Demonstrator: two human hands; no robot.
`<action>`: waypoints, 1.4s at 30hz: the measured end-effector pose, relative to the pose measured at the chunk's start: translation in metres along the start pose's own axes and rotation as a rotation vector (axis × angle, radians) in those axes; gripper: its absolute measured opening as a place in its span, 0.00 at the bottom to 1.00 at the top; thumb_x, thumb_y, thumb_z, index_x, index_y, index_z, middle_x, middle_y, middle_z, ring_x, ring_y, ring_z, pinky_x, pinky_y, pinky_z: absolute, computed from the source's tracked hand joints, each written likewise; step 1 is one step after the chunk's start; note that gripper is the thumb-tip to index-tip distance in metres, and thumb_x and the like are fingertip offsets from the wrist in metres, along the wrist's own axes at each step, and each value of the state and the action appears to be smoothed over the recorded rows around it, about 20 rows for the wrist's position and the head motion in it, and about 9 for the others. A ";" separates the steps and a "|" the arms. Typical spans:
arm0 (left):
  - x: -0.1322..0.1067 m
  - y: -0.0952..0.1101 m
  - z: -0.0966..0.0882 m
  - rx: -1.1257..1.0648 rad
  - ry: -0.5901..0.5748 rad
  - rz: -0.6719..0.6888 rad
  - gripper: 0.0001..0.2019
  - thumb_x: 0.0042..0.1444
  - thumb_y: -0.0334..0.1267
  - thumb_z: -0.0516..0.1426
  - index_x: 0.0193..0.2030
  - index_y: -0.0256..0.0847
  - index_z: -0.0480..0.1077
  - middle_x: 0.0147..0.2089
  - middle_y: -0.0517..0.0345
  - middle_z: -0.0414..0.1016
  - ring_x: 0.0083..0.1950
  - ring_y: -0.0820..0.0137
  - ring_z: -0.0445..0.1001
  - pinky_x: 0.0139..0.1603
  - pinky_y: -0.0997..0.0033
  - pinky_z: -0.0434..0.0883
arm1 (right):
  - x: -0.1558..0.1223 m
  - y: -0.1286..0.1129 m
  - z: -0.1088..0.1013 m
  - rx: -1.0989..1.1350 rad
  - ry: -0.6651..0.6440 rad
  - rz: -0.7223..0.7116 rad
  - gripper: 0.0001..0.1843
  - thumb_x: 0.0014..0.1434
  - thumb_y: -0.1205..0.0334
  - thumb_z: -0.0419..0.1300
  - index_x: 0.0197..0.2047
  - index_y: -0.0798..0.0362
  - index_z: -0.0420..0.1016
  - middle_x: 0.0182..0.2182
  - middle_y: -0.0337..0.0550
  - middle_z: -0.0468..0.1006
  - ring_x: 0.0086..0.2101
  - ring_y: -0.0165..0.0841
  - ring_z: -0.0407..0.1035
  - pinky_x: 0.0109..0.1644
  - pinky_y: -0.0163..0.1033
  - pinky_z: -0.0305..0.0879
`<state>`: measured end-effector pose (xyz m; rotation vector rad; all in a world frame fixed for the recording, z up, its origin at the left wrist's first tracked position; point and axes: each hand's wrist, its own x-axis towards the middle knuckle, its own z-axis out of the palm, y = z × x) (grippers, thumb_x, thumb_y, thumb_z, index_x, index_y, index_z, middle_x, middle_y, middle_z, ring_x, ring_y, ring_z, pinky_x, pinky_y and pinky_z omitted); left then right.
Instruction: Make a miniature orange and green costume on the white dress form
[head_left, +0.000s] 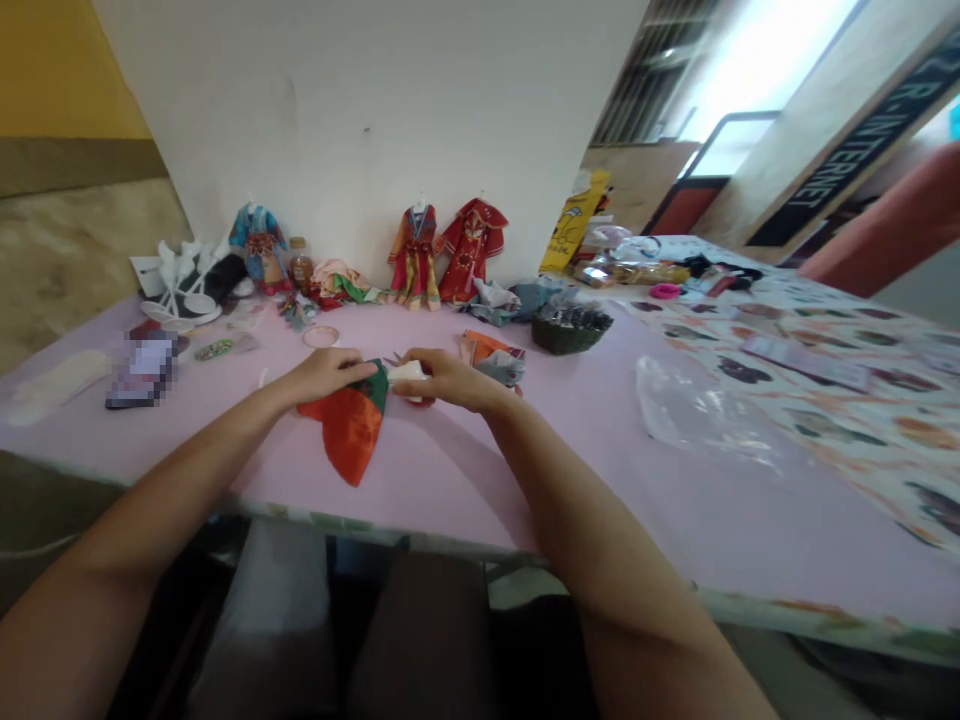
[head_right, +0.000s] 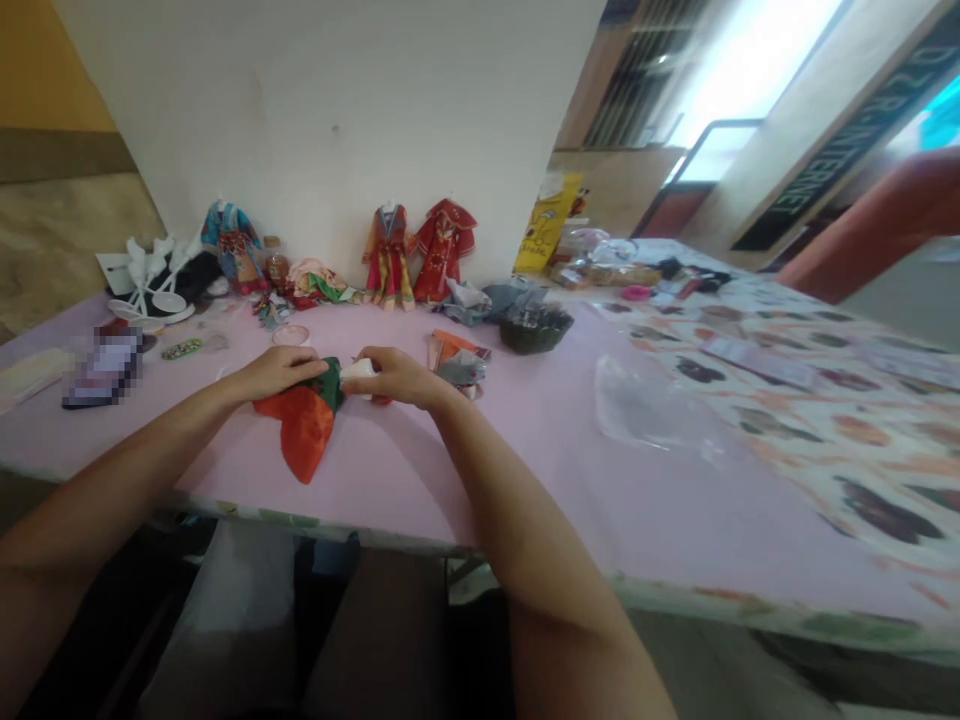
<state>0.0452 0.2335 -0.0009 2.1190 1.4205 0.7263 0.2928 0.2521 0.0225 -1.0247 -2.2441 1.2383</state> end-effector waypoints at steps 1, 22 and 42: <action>0.000 -0.001 0.000 -0.003 -0.045 0.007 0.26 0.59 0.64 0.55 0.26 0.42 0.64 0.26 0.64 0.63 0.32 0.69 0.64 0.35 0.69 0.62 | 0.000 0.001 -0.001 0.006 -0.005 -0.001 0.20 0.51 0.49 0.70 0.39 0.53 0.72 0.25 0.33 0.72 0.26 0.28 0.67 0.29 0.33 0.62; -0.001 0.014 0.000 0.009 -0.116 -0.009 0.23 0.59 0.59 0.51 0.26 0.42 0.67 0.28 0.61 0.71 0.37 0.66 0.71 0.42 0.67 0.68 | -0.001 0.005 0.001 -0.159 -0.020 -0.099 0.18 0.54 0.47 0.67 0.40 0.53 0.73 0.27 0.36 0.73 0.26 0.29 0.67 0.28 0.34 0.61; 0.004 0.032 -0.001 0.230 0.072 -0.144 0.08 0.54 0.41 0.56 0.36 0.41 0.75 0.35 0.57 0.78 0.38 0.63 0.76 0.43 0.65 0.70 | -0.005 -0.003 0.007 -0.335 0.033 -0.124 0.17 0.56 0.52 0.67 0.45 0.54 0.75 0.32 0.40 0.76 0.32 0.33 0.69 0.36 0.36 0.61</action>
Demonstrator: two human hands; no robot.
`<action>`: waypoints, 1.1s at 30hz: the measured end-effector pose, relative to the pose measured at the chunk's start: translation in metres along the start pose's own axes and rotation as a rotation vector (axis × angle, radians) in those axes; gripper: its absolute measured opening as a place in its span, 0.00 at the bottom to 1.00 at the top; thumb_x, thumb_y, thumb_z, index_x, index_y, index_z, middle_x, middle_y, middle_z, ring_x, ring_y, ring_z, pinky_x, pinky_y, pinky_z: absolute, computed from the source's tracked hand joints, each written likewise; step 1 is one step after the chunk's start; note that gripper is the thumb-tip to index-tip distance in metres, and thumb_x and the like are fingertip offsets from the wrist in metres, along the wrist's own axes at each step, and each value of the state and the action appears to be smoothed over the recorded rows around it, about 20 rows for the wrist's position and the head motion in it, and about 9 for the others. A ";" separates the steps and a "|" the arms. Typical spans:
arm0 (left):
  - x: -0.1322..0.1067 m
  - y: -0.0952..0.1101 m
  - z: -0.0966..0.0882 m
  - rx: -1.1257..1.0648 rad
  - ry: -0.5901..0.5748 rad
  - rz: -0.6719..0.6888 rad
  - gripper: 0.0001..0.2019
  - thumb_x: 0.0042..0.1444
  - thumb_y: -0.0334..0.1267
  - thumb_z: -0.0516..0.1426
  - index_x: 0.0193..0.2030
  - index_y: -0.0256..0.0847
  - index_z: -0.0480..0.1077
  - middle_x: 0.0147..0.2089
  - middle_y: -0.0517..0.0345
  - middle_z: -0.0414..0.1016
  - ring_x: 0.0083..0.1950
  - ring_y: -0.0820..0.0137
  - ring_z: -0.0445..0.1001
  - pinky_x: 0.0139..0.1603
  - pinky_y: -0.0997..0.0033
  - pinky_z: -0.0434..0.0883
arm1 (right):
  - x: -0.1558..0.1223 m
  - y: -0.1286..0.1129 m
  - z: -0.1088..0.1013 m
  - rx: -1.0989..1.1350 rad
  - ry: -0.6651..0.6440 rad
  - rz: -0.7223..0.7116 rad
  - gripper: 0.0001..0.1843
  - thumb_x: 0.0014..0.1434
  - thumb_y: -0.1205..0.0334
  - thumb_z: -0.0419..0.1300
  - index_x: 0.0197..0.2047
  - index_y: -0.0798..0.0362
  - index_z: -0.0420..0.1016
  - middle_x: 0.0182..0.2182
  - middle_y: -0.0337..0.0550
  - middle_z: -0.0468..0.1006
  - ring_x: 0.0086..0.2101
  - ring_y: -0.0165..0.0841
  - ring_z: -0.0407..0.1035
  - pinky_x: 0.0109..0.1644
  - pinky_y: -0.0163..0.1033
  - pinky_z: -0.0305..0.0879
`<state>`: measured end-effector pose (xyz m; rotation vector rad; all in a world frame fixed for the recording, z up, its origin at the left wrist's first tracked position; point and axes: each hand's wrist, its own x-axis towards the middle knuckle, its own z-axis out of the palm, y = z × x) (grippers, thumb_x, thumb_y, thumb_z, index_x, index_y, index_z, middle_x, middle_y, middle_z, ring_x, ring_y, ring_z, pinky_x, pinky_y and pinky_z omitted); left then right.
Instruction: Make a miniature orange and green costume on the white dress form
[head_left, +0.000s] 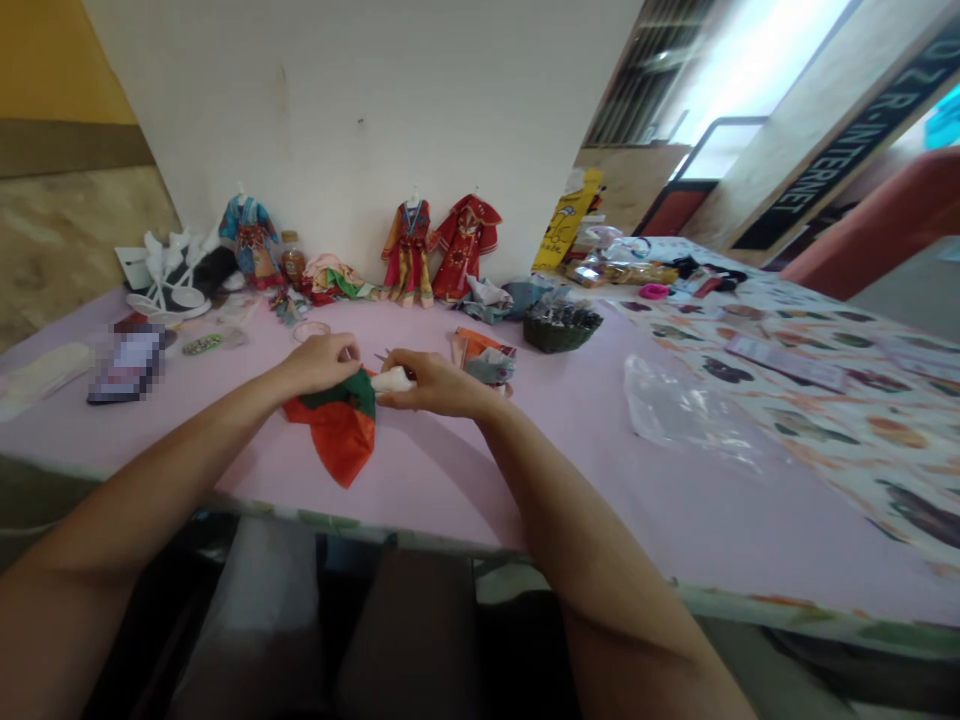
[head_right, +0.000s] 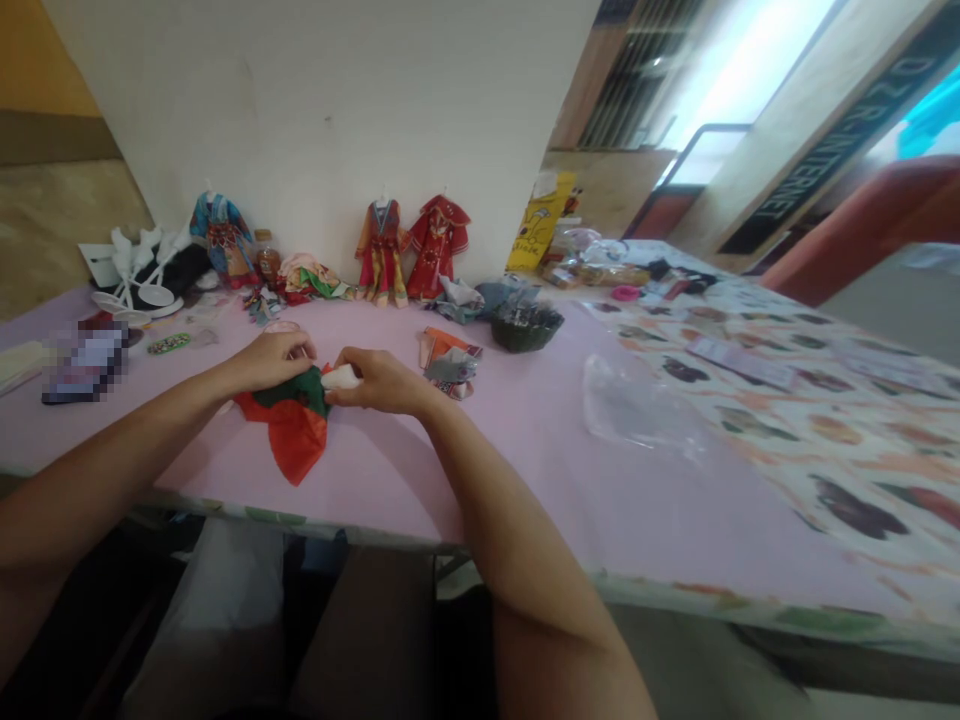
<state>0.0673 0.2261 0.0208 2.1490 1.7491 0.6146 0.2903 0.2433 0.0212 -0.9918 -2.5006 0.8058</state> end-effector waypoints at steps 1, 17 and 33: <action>-0.002 -0.001 0.000 -0.016 0.064 -0.013 0.11 0.55 0.41 0.56 0.41 0.42 0.76 0.39 0.56 0.80 0.40 0.63 0.77 0.46 0.64 0.71 | 0.000 -0.001 -0.001 0.020 -0.005 0.008 0.18 0.57 0.52 0.67 0.45 0.54 0.75 0.32 0.40 0.76 0.32 0.33 0.70 0.36 0.36 0.61; -0.027 -0.019 0.008 -0.102 0.269 0.360 0.26 0.57 0.51 0.65 0.59 0.41 0.75 0.62 0.44 0.76 0.66 0.52 0.72 0.69 0.49 0.68 | -0.005 0.002 -0.021 0.049 0.108 0.061 0.22 0.57 0.44 0.66 0.43 0.54 0.77 0.28 0.39 0.78 0.29 0.33 0.70 0.35 0.37 0.62; -0.032 -0.005 0.009 -0.217 0.324 0.373 0.07 0.62 0.41 0.58 0.34 0.43 0.74 0.40 0.53 0.81 0.47 0.60 0.76 0.57 0.56 0.71 | -0.010 -0.010 -0.016 -0.125 0.217 0.035 0.16 0.57 0.52 0.67 0.44 0.54 0.79 0.33 0.42 0.80 0.33 0.34 0.71 0.38 0.37 0.61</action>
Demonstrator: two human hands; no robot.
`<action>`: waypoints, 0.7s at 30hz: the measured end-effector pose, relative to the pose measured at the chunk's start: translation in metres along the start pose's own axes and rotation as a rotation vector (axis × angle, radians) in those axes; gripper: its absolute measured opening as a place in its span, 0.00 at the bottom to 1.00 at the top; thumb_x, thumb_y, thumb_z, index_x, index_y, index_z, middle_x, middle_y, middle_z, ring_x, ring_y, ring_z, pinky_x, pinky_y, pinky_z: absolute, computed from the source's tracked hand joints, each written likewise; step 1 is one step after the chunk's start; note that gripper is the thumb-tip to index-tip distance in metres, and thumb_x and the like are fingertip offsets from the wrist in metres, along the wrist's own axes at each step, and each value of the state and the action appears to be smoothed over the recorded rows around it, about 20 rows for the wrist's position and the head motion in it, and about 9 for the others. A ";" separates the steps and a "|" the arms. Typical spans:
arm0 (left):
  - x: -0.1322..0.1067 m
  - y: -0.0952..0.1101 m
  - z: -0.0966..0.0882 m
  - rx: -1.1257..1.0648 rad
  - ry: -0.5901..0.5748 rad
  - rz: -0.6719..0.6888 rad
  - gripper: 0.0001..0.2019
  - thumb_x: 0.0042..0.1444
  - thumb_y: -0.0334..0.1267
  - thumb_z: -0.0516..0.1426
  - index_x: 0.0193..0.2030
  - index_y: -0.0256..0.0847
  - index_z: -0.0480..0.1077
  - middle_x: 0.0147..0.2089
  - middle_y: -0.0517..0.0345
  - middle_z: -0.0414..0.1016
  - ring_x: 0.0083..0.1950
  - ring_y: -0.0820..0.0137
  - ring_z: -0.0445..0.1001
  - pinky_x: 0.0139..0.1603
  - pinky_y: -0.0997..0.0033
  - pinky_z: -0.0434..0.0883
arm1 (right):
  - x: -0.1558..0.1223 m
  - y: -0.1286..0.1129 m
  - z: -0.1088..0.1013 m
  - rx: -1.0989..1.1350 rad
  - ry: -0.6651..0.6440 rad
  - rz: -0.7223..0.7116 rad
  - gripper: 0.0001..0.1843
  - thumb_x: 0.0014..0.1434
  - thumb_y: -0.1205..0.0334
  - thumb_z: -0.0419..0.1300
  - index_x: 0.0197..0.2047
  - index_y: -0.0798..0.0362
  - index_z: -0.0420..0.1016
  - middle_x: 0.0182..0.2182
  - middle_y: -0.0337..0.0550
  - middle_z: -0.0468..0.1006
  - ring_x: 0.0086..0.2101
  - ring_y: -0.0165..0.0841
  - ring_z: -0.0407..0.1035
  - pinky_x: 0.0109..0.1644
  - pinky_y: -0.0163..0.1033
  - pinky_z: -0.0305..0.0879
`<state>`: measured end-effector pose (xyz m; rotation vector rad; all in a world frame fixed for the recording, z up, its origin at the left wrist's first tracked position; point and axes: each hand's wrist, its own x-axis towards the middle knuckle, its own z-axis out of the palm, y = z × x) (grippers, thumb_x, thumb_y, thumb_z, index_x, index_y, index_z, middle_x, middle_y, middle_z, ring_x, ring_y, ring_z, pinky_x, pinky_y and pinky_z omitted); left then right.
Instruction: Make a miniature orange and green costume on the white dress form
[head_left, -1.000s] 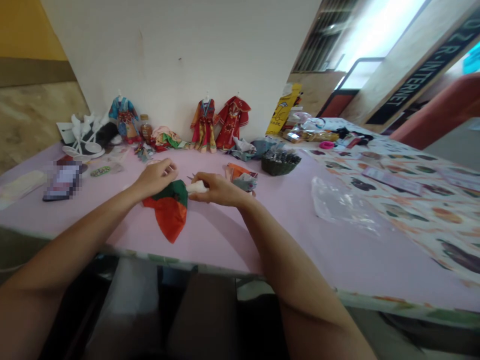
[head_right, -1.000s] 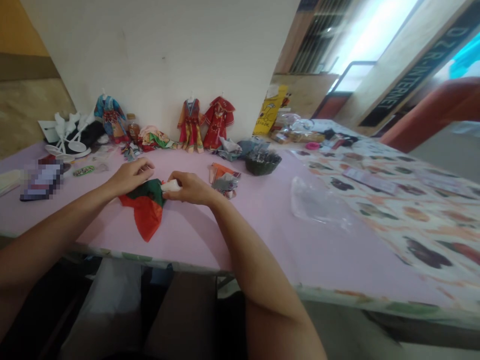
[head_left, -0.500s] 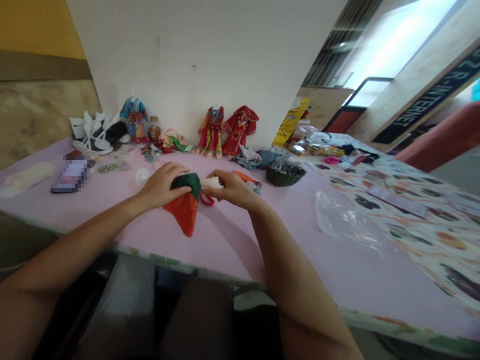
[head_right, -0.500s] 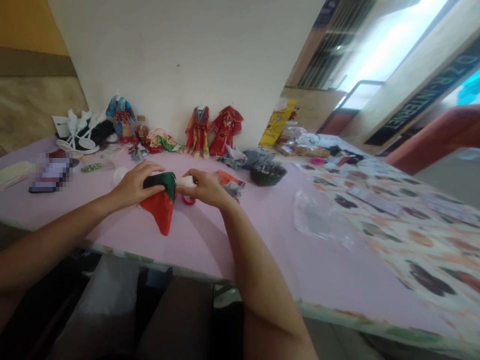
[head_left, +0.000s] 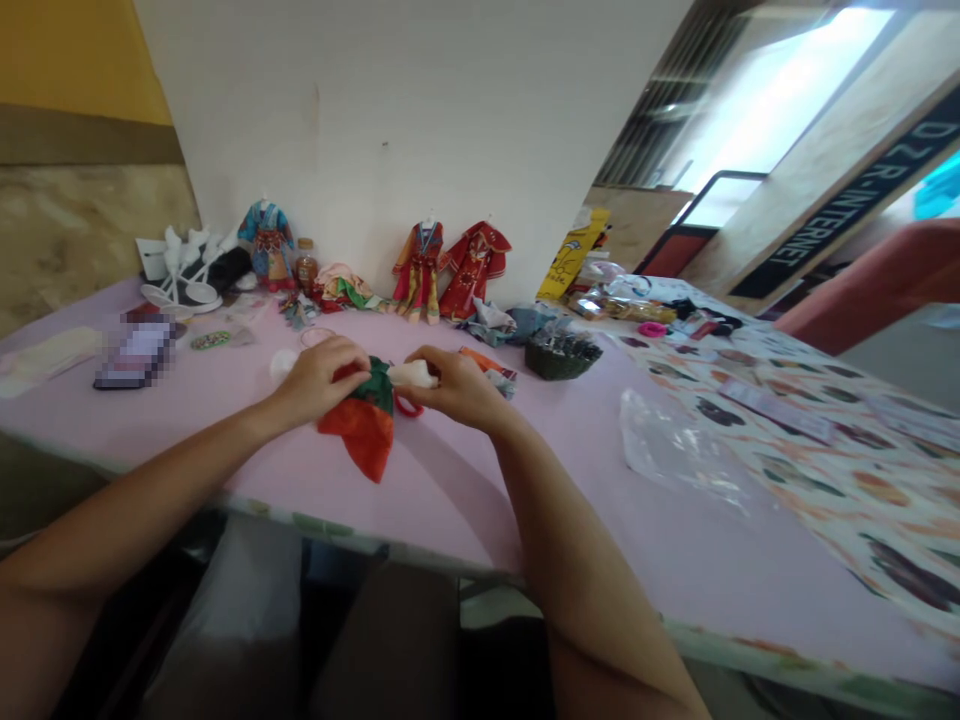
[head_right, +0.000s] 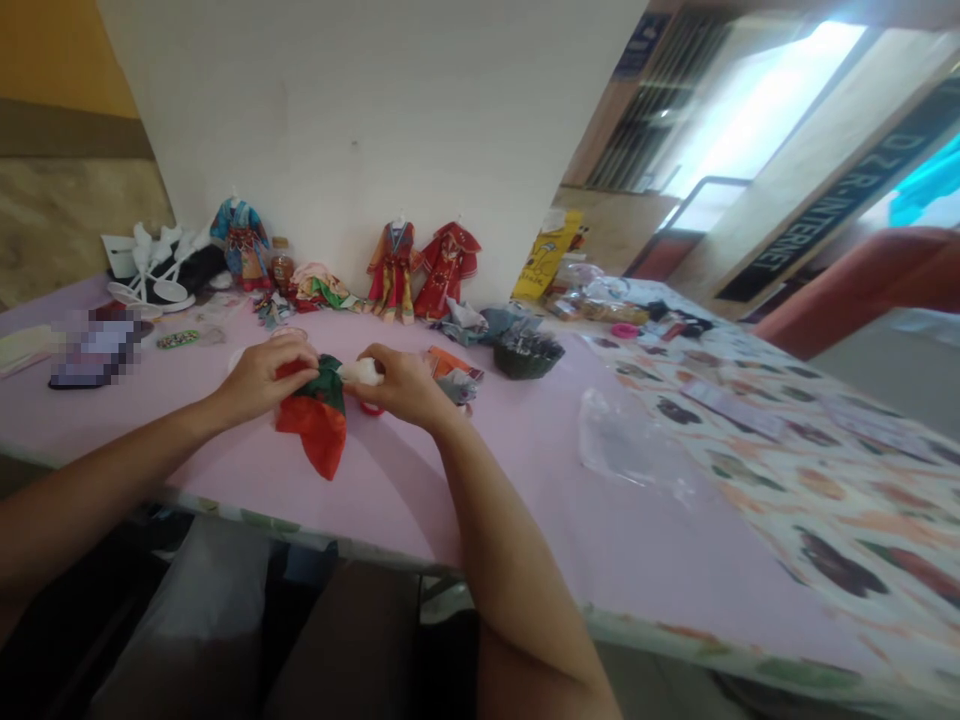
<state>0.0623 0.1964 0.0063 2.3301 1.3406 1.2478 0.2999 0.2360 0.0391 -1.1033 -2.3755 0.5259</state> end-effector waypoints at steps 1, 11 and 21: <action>-0.002 0.000 -0.002 0.023 0.008 0.013 0.07 0.62 0.41 0.57 0.34 0.44 0.73 0.41 0.53 0.81 0.49 0.59 0.76 0.59 0.55 0.71 | 0.000 0.001 -0.001 0.014 0.012 0.005 0.17 0.57 0.50 0.68 0.43 0.54 0.79 0.32 0.42 0.79 0.32 0.34 0.71 0.37 0.37 0.60; -0.004 -0.004 -0.006 0.144 0.127 0.010 0.16 0.63 0.47 0.59 0.53 0.41 0.72 0.57 0.46 0.77 0.63 0.55 0.72 0.67 0.51 0.68 | -0.001 -0.003 -0.004 0.351 -0.030 0.078 0.25 0.56 0.38 0.66 0.33 0.54 0.74 0.24 0.39 0.73 0.26 0.30 0.65 0.30 0.37 0.58; 0.006 -0.014 0.016 -0.148 -0.136 -0.106 0.29 0.54 0.50 0.66 0.61 0.42 0.72 0.61 0.47 0.78 0.62 0.52 0.75 0.66 0.50 0.69 | -0.010 -0.001 -0.022 0.643 -0.133 0.168 0.28 0.58 0.36 0.63 0.48 0.52 0.74 0.27 0.37 0.72 0.25 0.28 0.65 0.28 0.35 0.62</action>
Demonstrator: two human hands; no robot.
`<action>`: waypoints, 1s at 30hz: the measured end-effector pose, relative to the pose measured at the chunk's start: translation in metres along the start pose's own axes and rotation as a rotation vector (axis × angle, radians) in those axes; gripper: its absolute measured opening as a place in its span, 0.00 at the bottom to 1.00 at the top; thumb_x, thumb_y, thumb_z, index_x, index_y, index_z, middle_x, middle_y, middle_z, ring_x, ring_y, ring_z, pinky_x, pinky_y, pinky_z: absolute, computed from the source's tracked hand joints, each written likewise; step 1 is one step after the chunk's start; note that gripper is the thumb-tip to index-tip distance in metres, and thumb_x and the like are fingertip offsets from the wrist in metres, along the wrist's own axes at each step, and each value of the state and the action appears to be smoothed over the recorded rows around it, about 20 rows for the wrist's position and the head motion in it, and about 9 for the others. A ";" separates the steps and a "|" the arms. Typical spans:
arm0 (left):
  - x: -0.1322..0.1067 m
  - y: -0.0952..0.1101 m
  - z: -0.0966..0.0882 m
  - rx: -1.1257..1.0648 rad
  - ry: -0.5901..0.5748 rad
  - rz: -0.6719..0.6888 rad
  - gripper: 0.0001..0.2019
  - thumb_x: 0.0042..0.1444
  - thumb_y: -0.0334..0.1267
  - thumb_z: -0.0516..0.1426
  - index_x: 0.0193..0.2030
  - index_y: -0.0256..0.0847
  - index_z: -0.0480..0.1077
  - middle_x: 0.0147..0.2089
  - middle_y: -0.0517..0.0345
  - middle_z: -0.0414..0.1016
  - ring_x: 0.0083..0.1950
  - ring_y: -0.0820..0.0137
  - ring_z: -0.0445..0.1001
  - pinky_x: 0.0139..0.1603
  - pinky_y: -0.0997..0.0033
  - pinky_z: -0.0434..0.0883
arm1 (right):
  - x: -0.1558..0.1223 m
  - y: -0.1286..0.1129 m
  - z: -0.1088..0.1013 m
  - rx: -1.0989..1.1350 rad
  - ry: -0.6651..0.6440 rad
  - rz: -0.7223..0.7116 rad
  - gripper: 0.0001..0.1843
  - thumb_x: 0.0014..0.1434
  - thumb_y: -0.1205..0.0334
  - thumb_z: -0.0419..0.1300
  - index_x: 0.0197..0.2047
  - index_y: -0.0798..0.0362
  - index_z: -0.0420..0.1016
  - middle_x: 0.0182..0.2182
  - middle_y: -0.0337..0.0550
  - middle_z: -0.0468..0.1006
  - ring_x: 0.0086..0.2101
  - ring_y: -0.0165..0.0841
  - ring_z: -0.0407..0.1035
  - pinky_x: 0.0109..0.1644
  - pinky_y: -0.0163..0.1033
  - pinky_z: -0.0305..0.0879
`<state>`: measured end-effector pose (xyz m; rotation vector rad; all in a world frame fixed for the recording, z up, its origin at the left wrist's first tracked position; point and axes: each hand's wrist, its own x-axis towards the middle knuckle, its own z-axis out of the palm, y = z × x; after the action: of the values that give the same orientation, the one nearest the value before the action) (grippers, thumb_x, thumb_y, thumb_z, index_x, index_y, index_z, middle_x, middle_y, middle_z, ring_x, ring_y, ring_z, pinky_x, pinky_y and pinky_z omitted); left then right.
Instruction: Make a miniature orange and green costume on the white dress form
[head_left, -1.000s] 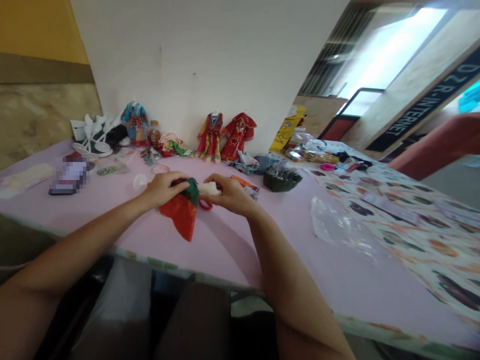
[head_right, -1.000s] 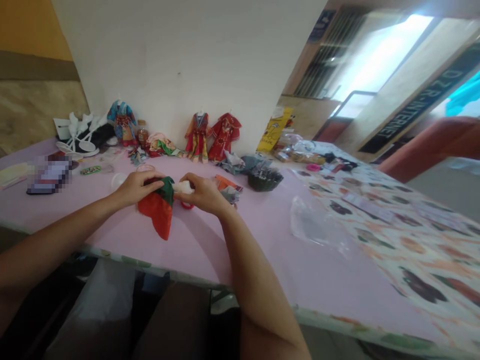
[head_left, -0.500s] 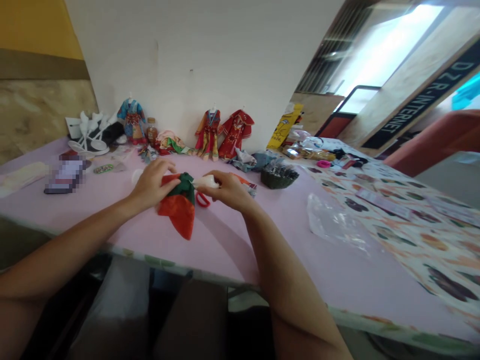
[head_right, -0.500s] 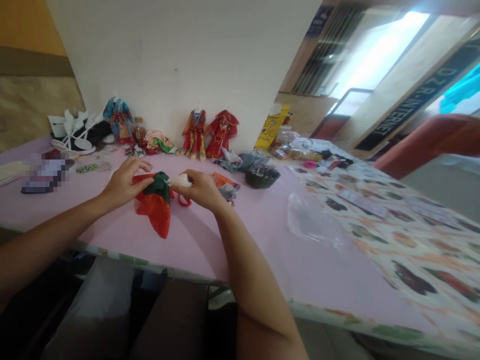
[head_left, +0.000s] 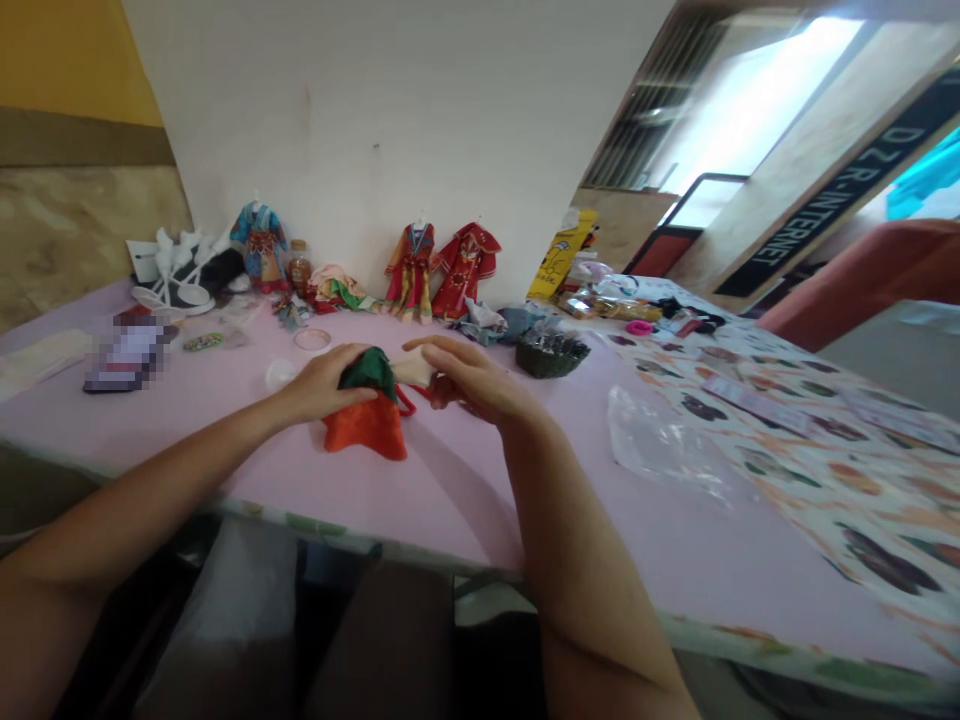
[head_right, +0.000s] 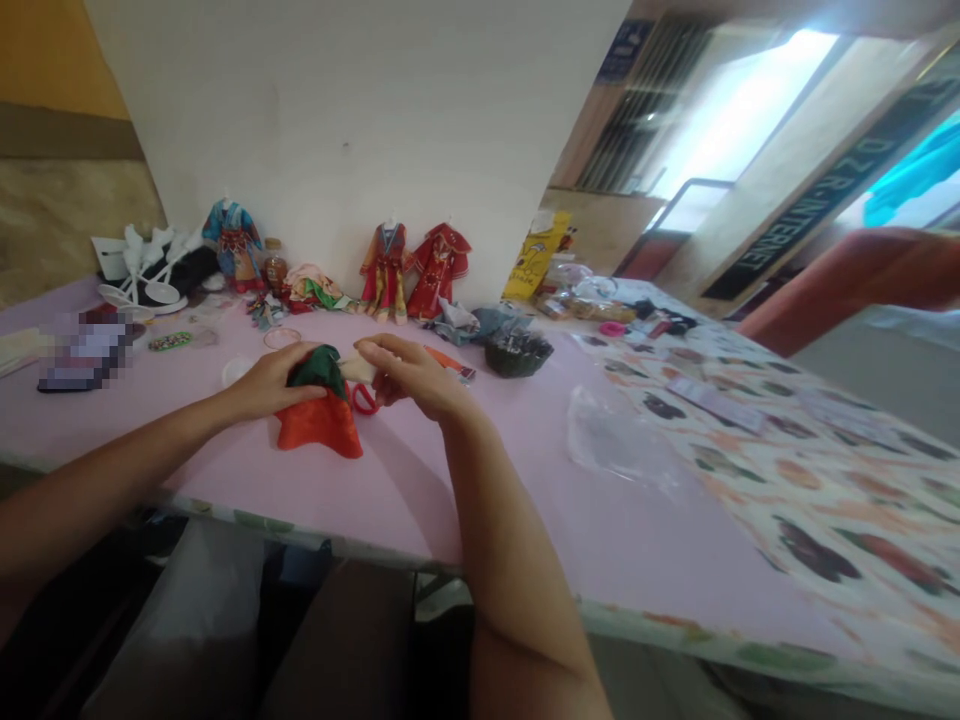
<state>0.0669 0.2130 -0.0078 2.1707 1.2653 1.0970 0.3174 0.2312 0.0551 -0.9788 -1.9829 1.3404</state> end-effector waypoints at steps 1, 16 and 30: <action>0.003 -0.001 0.000 -0.080 0.005 -0.019 0.30 0.53 0.52 0.66 0.60 0.41 0.72 0.59 0.47 0.79 0.61 0.52 0.76 0.65 0.50 0.70 | 0.000 0.002 -0.003 0.034 0.000 -0.008 0.31 0.58 0.34 0.63 0.51 0.51 0.73 0.28 0.37 0.72 0.25 0.29 0.66 0.29 0.35 0.64; 0.019 0.005 0.013 -0.815 0.001 -0.330 0.28 0.44 0.58 0.71 0.45 0.40 0.79 0.48 0.46 0.84 0.47 0.58 0.83 0.53 0.56 0.77 | 0.009 0.009 0.012 0.030 0.408 -0.329 0.26 0.54 0.35 0.63 0.40 0.48 0.65 0.38 0.41 0.71 0.43 0.38 0.68 0.44 0.40 0.66; 0.025 0.022 0.000 -0.277 -0.077 0.004 0.12 0.55 0.48 0.61 0.32 0.41 0.74 0.32 0.58 0.75 0.36 0.65 0.74 0.41 0.62 0.73 | 0.014 0.017 0.011 0.269 0.349 -0.461 0.19 0.57 0.43 0.69 0.41 0.50 0.79 0.36 0.39 0.77 0.37 0.33 0.69 0.43 0.38 0.68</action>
<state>0.0860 0.2230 0.0172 1.9876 1.0106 1.1068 0.3048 0.2408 0.0360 -0.5392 -1.5866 1.0570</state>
